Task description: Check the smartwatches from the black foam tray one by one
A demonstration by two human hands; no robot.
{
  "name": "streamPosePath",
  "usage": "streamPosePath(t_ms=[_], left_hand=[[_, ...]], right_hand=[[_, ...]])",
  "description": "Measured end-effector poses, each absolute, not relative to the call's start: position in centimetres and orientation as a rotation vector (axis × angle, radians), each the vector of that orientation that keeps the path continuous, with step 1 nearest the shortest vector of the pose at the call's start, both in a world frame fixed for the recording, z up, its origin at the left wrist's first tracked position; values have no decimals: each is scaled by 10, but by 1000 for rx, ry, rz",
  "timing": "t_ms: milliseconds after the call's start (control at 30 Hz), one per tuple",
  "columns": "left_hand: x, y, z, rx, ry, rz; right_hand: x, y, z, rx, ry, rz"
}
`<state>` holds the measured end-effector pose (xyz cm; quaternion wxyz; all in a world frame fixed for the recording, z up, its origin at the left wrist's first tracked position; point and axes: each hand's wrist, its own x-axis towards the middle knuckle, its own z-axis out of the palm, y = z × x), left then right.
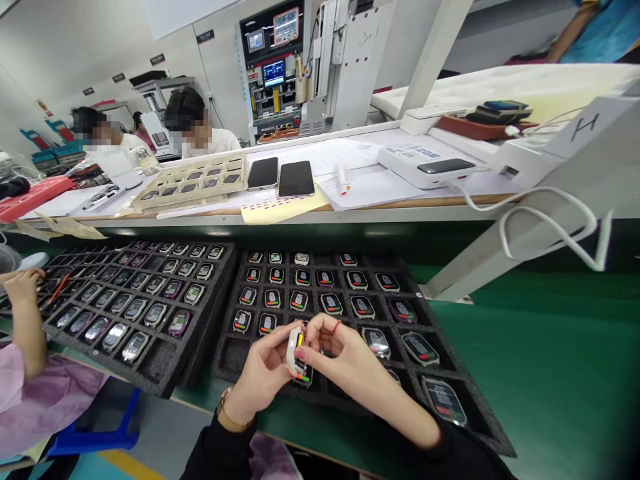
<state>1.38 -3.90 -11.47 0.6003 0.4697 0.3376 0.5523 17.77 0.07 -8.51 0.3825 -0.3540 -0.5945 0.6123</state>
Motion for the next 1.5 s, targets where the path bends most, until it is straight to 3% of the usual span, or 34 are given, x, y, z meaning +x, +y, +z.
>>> streamPosePath(t_ms=[367,633,767,1067,1500], left_hand=[[8,-28,-114,925,920,1374],[1,-27,-109,941,1074,1417],[-5,-28,-109,977,1131,1407],[-31,-50,-110,1044,1236,1417],[-40,-51,-115,994,1147,1393]], right_hand=[[177,-23,-103,-764,-1809,1002],[185,8,-96,-740,-1998,1021],[191,77,-96,-1167,-2062,928],[174,219,-112,-1453,-2347,851],[164,239,-123,-1419,-2242,926]])
